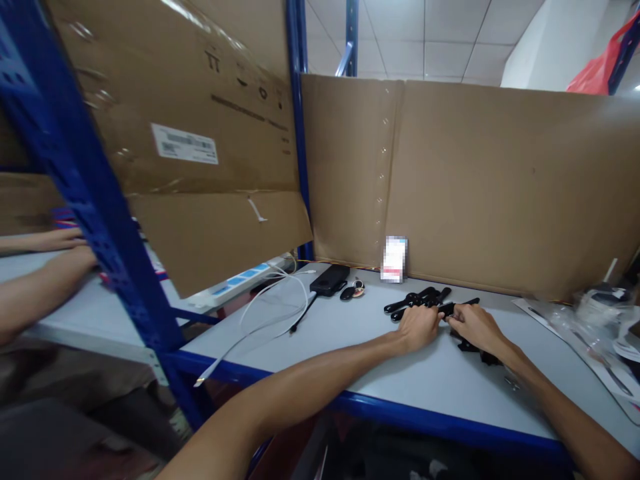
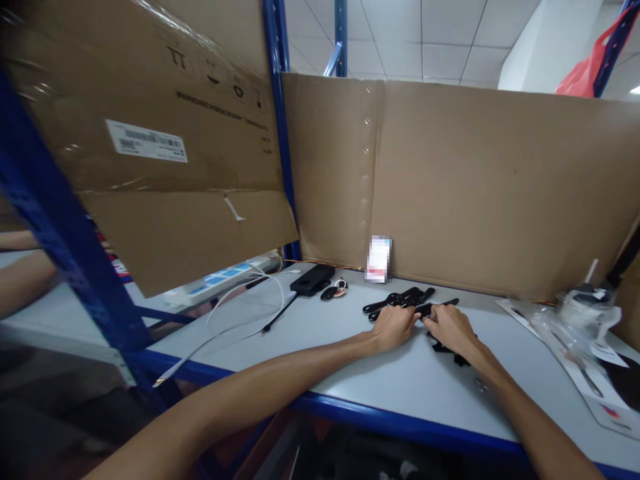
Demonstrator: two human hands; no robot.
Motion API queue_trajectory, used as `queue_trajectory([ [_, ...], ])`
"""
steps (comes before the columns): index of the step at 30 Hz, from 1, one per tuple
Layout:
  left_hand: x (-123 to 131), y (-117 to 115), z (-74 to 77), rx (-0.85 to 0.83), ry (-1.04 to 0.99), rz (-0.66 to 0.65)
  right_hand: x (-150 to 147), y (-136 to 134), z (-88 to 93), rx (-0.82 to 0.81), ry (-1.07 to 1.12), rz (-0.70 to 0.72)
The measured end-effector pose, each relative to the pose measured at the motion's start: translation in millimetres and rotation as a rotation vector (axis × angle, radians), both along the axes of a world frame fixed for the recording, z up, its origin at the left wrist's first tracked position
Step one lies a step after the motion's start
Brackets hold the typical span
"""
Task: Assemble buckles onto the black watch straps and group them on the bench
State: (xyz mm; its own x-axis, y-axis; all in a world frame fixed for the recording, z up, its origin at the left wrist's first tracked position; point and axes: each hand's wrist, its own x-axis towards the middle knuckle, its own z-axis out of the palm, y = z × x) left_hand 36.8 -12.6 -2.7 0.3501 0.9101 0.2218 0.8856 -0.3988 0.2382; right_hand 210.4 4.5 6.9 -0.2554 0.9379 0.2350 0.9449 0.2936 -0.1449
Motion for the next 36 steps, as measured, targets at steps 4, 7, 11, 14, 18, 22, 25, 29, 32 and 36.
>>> queue_trajectory([
  [4,-0.4,1.6,-1.9,0.003,-0.015,-0.012,-1.9,2.7,-3.7,0.01,0.062,0.011],
  [7,-0.7,2.0,-4.1,0.0,-0.029,-0.024,-1.5,5.4,-5.0,0.02,0.107,0.037],
  [11,-0.5,2.5,-5.5,-0.007,-0.026,-0.028,0.0,3.4,-4.1,0.037,0.09,0.087],
  [14,-0.3,5.7,-4.2,-0.051,-0.021,-0.018,0.2,-2.6,-0.2,0.061,-0.018,0.149],
  [18,-1.1,14.2,-0.5,-0.176,-0.082,0.031,-0.9,-8.0,5.6,0.07,-0.07,0.138],
  [22,-3.2,22.2,1.4,-0.279,-0.145,0.053,-1.1,-6.4,4.8,0.075,-0.038,0.149],
  [25,-4.6,26.3,-0.3,-0.308,-0.183,0.042,0.0,-4.2,1.5,0.077,-0.009,0.173],
  [29,-6.2,30.6,-3.7,-0.341,-0.238,0.02,2.5,-3.0,1.3,0.044,0.041,0.285],
  [32,-7.0,33.2,-6.1,-0.347,-0.275,0.014,4.6,-1.7,3.2,0.048,0.028,0.242],
  [36,-7.3,35.6,-8.5,-0.371,-0.301,0.014,6.0,0.5,4.4,0.098,-0.024,0.106],
])
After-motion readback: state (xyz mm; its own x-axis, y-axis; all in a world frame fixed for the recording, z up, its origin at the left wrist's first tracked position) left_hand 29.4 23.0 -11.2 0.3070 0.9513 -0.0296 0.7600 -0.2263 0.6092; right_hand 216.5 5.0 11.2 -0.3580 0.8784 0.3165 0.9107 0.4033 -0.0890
